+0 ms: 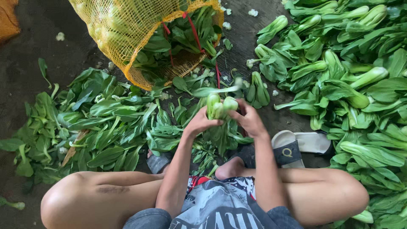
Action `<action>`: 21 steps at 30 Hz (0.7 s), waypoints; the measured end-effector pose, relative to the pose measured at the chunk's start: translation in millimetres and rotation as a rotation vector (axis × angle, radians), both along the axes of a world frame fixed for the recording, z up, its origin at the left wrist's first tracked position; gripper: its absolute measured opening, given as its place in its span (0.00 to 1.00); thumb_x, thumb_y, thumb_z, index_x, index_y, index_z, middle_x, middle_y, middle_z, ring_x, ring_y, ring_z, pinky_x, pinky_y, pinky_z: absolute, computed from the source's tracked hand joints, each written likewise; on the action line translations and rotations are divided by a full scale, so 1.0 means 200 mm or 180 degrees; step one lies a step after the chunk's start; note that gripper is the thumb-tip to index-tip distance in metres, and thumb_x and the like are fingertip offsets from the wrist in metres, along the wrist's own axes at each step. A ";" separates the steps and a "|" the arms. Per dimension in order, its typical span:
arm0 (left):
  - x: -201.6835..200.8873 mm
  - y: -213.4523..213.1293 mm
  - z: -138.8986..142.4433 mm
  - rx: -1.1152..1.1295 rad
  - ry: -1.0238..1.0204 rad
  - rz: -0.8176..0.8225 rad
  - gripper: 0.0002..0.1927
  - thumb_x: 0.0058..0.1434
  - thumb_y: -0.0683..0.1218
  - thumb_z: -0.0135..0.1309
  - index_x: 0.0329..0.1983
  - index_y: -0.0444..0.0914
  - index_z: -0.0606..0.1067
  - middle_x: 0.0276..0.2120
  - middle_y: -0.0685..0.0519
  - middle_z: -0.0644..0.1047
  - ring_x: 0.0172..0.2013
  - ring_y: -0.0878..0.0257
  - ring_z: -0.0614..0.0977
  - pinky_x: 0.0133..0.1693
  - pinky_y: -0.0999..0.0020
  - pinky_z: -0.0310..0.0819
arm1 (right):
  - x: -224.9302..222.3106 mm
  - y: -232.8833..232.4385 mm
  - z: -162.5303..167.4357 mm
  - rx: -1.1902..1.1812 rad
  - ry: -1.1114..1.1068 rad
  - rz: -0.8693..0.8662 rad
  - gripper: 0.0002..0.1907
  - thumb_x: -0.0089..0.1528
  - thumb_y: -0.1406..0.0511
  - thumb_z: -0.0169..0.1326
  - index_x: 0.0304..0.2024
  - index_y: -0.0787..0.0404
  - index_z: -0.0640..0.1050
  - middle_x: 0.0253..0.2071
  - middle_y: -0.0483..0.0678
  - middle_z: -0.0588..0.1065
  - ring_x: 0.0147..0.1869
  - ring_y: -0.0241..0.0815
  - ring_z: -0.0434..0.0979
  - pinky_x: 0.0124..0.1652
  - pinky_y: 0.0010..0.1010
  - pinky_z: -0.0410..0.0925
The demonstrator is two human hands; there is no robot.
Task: The person sits on the floor among piles of leafy green vegetables and trims them one at a time, using a small knife to cut off the root ends and stripping outer leaves by hand. Trimmed heads are tossed aside while untrimmed vegetables are pulled from a large mesh sack.
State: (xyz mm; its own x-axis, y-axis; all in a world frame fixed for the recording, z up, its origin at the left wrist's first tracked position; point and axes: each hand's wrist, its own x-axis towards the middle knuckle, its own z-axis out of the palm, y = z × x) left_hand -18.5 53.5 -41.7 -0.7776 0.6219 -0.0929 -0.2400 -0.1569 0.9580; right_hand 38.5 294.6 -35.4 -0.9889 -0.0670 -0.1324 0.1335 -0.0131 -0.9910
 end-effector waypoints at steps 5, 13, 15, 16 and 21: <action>-0.02 -0.09 -0.02 -0.0318 0.0214 0.0132 0.37 0.50 0.44 0.69 0.64 0.36 0.72 0.53 0.54 0.79 0.53 0.65 0.78 0.60 0.67 0.69 | -0.03 -0.06 0.11 0.0395 -0.0418 -0.0111 0.32 0.58 0.57 0.66 0.59 0.67 0.73 0.48 0.46 0.77 0.48 0.36 0.77 0.48 0.28 0.71; -0.04 -0.09 0.07 -0.0234 0.0221 0.0425 0.30 0.49 0.42 0.70 0.56 0.35 0.75 0.45 0.57 0.80 0.45 0.69 0.79 0.52 0.70 0.74 | 0.01 0.01 0.26 0.0134 -0.0096 -0.0475 0.26 0.55 0.59 0.64 0.52 0.63 0.75 0.42 0.44 0.76 0.44 0.35 0.76 0.46 0.27 0.71; -0.03 -0.08 0.09 -0.0176 0.0290 0.0324 0.27 0.49 0.44 0.74 0.51 0.34 0.76 0.42 0.58 0.80 0.43 0.70 0.78 0.49 0.70 0.75 | 0.02 -0.04 0.32 0.0293 0.0148 -0.0272 0.24 0.53 0.59 0.65 0.48 0.61 0.73 0.40 0.44 0.74 0.42 0.36 0.75 0.44 0.28 0.71; -0.03 -0.08 0.09 -0.0169 0.0250 0.0275 0.26 0.49 0.45 0.73 0.50 0.34 0.77 0.41 0.58 0.80 0.42 0.70 0.78 0.48 0.70 0.75 | 0.03 -0.07 0.34 0.0568 0.0401 -0.0075 0.23 0.54 0.59 0.66 0.45 0.61 0.71 0.40 0.45 0.74 0.43 0.36 0.74 0.44 0.28 0.70; -0.03 -0.10 0.08 -0.0237 0.0027 0.0042 0.21 0.55 0.50 0.69 0.47 0.35 0.79 0.37 0.60 0.80 0.37 0.72 0.77 0.43 0.72 0.74 | 0.04 -0.21 0.49 0.2204 0.0353 0.0346 0.24 0.45 0.60 0.66 0.40 0.59 0.71 0.31 0.47 0.73 0.34 0.43 0.76 0.37 0.36 0.70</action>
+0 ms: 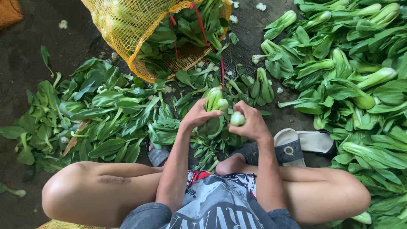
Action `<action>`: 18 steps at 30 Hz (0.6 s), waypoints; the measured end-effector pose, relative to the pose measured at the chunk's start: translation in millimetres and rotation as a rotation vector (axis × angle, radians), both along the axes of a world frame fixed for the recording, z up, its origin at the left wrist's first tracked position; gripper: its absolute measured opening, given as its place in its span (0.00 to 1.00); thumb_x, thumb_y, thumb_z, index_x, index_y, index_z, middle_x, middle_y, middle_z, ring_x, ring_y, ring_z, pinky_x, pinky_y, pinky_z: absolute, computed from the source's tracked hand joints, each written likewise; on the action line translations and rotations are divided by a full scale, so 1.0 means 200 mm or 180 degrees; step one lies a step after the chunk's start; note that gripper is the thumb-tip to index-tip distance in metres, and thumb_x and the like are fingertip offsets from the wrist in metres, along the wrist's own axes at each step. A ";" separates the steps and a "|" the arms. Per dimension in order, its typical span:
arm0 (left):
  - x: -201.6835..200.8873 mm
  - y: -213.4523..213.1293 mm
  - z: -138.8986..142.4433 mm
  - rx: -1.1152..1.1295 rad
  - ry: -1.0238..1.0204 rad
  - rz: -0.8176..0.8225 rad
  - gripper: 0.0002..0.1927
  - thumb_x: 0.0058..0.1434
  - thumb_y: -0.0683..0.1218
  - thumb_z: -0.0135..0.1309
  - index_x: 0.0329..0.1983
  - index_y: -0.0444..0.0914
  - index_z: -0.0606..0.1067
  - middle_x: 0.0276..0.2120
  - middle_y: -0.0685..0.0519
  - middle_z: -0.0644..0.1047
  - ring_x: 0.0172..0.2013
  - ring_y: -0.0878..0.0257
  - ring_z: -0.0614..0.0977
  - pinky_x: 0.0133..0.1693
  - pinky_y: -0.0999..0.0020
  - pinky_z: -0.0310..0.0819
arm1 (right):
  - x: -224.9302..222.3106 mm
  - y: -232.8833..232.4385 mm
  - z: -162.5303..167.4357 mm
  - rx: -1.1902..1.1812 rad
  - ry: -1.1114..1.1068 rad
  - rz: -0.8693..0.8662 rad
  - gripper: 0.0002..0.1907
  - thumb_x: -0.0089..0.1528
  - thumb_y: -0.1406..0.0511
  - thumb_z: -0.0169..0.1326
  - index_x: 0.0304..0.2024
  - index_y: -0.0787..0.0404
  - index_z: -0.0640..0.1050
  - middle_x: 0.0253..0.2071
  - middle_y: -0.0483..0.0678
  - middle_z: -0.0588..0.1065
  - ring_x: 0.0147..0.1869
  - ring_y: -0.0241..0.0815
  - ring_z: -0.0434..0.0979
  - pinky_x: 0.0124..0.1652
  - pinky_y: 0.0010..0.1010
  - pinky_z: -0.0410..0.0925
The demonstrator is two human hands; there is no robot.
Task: The person sits on the floor among piles of leafy green vegetables and trims them one at a time, using a small knife to cut off the root ends and stripping outer leaves by hand. Trimmed heads are tossed aside while untrimmed vegetables are pulled from a large mesh sack.
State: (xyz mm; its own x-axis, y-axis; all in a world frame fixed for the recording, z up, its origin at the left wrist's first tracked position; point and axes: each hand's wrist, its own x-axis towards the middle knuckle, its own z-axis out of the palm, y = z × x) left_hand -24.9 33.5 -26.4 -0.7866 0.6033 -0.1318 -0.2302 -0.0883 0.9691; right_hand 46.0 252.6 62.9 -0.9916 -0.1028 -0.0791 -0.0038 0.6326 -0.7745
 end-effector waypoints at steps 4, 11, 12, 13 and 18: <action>0.00 -0.04 0.00 0.0089 -0.0162 -0.0385 0.21 0.56 0.51 0.69 0.46 0.34 0.79 0.36 0.61 0.78 0.36 0.72 0.74 0.40 0.72 0.72 | 0.01 -0.04 0.09 0.0541 0.0214 0.0284 0.24 0.44 0.62 0.65 0.39 0.60 0.71 0.31 0.50 0.70 0.34 0.52 0.74 0.36 0.43 0.68; -0.03 -0.09 0.03 -0.0252 -0.0035 -0.0841 0.23 0.54 0.51 0.70 0.48 0.34 0.80 0.35 0.60 0.80 0.35 0.73 0.75 0.38 0.73 0.72 | 0.01 -0.04 0.17 0.0498 0.0306 0.0683 0.25 0.42 0.61 0.67 0.38 0.60 0.70 0.32 0.50 0.71 0.36 0.54 0.74 0.37 0.44 0.68; -0.03 -0.09 0.03 -0.0282 -0.0031 -0.0887 0.23 0.53 0.51 0.70 0.48 0.34 0.80 0.35 0.60 0.80 0.35 0.73 0.75 0.38 0.74 0.72 | 0.01 -0.04 0.17 0.0567 0.0263 0.0662 0.25 0.42 0.61 0.67 0.37 0.60 0.70 0.32 0.50 0.70 0.36 0.54 0.74 0.36 0.44 0.68; -0.03 -0.09 0.02 -0.0219 -0.0170 -0.0940 0.24 0.53 0.51 0.70 0.48 0.34 0.80 0.35 0.60 0.80 0.34 0.73 0.75 0.38 0.73 0.72 | 0.01 -0.04 0.17 0.0635 0.0216 0.0638 0.25 0.41 0.61 0.67 0.36 0.60 0.70 0.32 0.50 0.70 0.36 0.54 0.74 0.36 0.44 0.67; -0.03 -0.10 -0.08 0.0071 -0.0468 -0.1126 0.25 0.53 0.52 0.71 0.47 0.33 0.79 0.35 0.60 0.80 0.34 0.72 0.75 0.37 0.73 0.71 | 0.01 -0.01 0.09 0.0670 0.0179 0.0455 0.26 0.42 0.62 0.69 0.35 0.60 0.69 0.32 0.49 0.71 0.36 0.52 0.74 0.37 0.44 0.68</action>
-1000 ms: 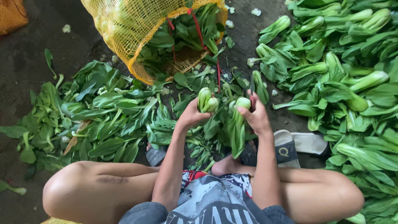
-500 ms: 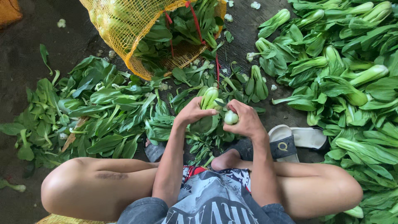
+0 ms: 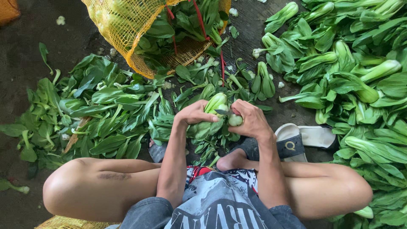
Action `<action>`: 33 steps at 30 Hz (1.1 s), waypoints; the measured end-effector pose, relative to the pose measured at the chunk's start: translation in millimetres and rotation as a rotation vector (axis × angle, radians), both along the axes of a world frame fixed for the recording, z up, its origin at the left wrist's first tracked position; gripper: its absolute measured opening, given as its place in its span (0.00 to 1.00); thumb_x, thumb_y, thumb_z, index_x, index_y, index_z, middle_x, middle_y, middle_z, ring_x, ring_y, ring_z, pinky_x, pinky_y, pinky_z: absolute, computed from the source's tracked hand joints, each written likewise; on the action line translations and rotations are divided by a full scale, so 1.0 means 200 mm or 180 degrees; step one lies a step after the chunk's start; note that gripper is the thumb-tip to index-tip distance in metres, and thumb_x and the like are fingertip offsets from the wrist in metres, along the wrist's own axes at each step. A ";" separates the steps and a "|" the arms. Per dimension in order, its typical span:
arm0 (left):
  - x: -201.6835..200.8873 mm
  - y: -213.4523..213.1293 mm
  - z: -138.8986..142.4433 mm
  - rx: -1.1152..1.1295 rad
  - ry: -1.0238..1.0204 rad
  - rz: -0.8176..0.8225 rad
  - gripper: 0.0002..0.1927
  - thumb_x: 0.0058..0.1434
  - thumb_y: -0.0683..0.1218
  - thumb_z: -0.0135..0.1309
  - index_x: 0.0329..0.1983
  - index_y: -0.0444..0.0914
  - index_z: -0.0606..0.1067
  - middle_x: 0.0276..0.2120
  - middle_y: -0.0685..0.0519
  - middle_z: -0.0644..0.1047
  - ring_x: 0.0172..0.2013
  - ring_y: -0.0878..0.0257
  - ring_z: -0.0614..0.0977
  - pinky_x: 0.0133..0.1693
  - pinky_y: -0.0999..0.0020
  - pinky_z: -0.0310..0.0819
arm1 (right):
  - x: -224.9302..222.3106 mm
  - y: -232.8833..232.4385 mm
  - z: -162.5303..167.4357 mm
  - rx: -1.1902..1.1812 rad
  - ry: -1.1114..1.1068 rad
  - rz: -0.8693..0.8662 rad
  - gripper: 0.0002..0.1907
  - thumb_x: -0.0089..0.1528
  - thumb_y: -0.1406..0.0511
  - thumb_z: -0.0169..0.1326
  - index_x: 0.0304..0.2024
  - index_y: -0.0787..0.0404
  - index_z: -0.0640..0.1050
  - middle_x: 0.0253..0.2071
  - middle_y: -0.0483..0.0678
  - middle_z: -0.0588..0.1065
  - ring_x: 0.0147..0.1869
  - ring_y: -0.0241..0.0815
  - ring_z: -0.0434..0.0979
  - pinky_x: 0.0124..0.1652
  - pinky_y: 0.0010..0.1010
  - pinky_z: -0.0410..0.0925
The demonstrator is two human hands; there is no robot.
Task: The person sits on the floor among piles of leafy green vegetables and trims them one at a time, using a small knife to cut off the root ends and stripping outer leaves by hand. Trimmed heads are tossed aside while untrimmed vegetables are pulled from a large mesh sack.
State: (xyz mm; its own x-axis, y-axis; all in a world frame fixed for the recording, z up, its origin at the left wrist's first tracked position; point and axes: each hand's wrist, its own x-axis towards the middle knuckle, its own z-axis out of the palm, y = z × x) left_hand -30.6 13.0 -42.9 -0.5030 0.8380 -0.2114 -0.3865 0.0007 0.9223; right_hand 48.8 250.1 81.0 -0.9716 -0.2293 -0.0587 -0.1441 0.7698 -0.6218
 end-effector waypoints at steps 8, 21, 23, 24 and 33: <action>-0.02 0.02 -0.06 0.0179 0.0705 0.0455 0.23 0.66 0.58 0.57 0.51 0.35 0.77 0.40 0.60 0.78 0.41 0.71 0.74 0.45 0.72 0.72 | 0.04 0.13 -0.10 -0.2526 -0.0687 0.0130 0.23 0.53 0.63 0.65 0.46 0.62 0.71 0.44 0.44 0.70 0.48 0.34 0.71 0.48 0.27 0.70; 0.03 0.21 0.13 0.0404 0.0429 0.1780 0.24 0.63 0.46 0.63 0.59 0.35 0.72 0.47 0.55 0.79 0.47 0.67 0.78 0.50 0.68 0.76 | 0.01 -0.02 -0.24 -0.3606 -0.0937 -0.0807 0.32 0.55 0.66 0.63 0.60 0.67 0.71 0.50 0.47 0.73 0.51 0.35 0.73 0.53 0.27 0.68; 0.01 0.19 0.14 0.0301 0.0455 0.1877 0.23 0.62 0.46 0.64 0.57 0.34 0.73 0.46 0.52 0.80 0.45 0.64 0.80 0.49 0.65 0.78 | 0.01 -0.02 -0.24 -0.3802 -0.0964 -0.0760 0.29 0.56 0.68 0.64 0.59 0.66 0.71 0.49 0.48 0.72 0.51 0.36 0.73 0.52 0.29 0.69; 0.00 0.18 0.15 0.0253 0.0472 0.1924 0.22 0.62 0.46 0.65 0.56 0.33 0.74 0.46 0.50 0.81 0.44 0.63 0.81 0.48 0.64 0.79 | 0.01 0.00 -0.24 -0.3845 -0.0975 -0.0732 0.29 0.56 0.68 0.63 0.58 0.65 0.71 0.49 0.47 0.73 0.51 0.36 0.74 0.52 0.29 0.70; -0.11 -0.09 0.26 -0.2053 0.0828 0.2166 0.23 0.68 0.57 0.51 0.64 0.46 0.73 0.46 0.52 0.83 0.41 0.61 0.85 0.47 0.62 0.81 | 0.01 0.08 -0.10 -0.2508 -0.0141 -0.0969 0.29 0.54 0.65 0.68 0.54 0.64 0.72 0.49 0.46 0.74 0.50 0.36 0.75 0.52 0.29 0.71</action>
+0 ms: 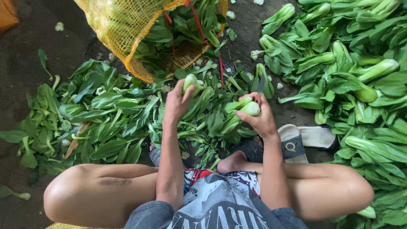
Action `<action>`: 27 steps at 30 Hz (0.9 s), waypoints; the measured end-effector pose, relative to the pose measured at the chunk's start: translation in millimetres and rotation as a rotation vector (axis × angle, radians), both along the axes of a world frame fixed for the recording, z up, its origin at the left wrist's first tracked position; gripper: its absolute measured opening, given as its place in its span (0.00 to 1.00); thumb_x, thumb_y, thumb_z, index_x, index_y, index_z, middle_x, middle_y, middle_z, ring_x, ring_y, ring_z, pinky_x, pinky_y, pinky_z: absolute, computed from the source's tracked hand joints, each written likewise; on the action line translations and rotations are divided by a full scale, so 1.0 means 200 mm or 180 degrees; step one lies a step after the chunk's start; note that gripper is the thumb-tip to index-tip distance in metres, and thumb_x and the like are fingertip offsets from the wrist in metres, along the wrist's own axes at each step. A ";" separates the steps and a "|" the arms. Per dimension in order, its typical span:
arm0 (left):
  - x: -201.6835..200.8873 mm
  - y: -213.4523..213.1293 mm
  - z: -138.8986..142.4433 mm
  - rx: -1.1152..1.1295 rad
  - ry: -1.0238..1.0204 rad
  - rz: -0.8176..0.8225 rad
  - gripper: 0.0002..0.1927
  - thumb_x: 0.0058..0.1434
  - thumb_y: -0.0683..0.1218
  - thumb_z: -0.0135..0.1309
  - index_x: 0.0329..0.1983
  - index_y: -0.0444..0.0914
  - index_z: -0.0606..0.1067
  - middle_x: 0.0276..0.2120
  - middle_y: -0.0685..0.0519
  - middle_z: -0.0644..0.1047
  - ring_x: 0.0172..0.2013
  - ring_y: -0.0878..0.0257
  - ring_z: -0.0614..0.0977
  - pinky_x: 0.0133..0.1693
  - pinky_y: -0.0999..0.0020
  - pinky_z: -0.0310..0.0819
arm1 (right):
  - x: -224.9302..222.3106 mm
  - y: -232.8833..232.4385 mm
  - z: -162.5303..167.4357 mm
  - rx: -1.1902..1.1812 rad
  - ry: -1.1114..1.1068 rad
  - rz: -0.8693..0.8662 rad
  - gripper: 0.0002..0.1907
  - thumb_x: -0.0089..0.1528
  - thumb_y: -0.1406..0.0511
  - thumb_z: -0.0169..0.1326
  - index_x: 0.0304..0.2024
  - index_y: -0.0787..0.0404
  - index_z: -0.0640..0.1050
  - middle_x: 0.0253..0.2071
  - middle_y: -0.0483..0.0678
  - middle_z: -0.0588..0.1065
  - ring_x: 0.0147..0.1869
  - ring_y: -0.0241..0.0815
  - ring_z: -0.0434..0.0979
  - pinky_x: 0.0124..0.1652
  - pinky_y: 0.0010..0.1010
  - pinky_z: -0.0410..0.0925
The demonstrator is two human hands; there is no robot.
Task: The person sits on the floor among piles of leafy green vegetables and trims them one at a time, using a small knife to cut off the root ends and stripping outer leaves by hand. Trimmed heads are tossed aside while untrimmed vegetables are pulled from a large mesh sack.
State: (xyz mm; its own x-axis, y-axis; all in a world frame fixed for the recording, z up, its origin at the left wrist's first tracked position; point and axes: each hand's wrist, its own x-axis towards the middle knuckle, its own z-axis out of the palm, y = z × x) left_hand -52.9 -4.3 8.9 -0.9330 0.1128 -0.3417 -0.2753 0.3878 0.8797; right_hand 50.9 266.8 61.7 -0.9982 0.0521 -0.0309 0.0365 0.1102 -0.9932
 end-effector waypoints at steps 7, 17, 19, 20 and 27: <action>0.06 0.15 0.00 0.0918 0.1506 -0.0782 0.22 0.64 0.43 0.61 0.62 0.38 0.74 0.52 0.49 0.80 0.51 0.58 0.81 0.56 0.64 0.76 | 0.00 -0.11 0.07 0.1837 0.0418 0.0107 0.30 0.48 0.63 0.71 0.50 0.59 0.73 0.46 0.50 0.74 0.47 0.44 0.79 0.47 0.34 0.73; 0.12 0.25 0.12 0.0140 0.2308 -0.1397 0.24 0.57 0.45 0.65 0.58 0.41 0.77 0.51 0.50 0.79 0.48 0.51 0.78 0.51 0.59 0.72 | -0.02 -0.13 0.10 0.2712 0.0016 0.0223 0.32 0.45 0.60 0.68 0.49 0.59 0.70 0.41 0.50 0.77 0.44 0.55 0.81 0.42 0.45 0.72; 0.13 0.25 0.13 -0.0084 0.2417 -0.1459 0.24 0.57 0.47 0.66 0.57 0.41 0.78 0.50 0.52 0.79 0.47 0.52 0.78 0.50 0.58 0.71 | -0.02 -0.12 0.07 0.2732 -0.0024 0.0253 0.33 0.45 0.60 0.68 0.50 0.58 0.70 0.41 0.51 0.78 0.44 0.56 0.81 0.42 0.46 0.72; 0.13 0.25 0.14 -0.0116 0.2446 -0.1472 0.24 0.57 0.48 0.66 0.57 0.41 0.78 0.49 0.52 0.79 0.46 0.52 0.78 0.49 0.58 0.71 | -0.02 -0.11 0.05 0.2740 -0.0050 0.0279 0.34 0.44 0.60 0.69 0.50 0.58 0.70 0.41 0.51 0.78 0.44 0.56 0.81 0.42 0.46 0.72; 0.13 0.19 0.12 0.0049 0.2332 -0.1327 0.23 0.59 0.49 0.65 0.58 0.41 0.78 0.50 0.51 0.80 0.48 0.52 0.80 0.52 0.59 0.72 | -0.01 0.09 -0.07 0.2811 -0.0677 -0.0018 0.35 0.47 0.59 0.72 0.54 0.57 0.71 0.45 0.53 0.78 0.46 0.51 0.81 0.45 0.41 0.72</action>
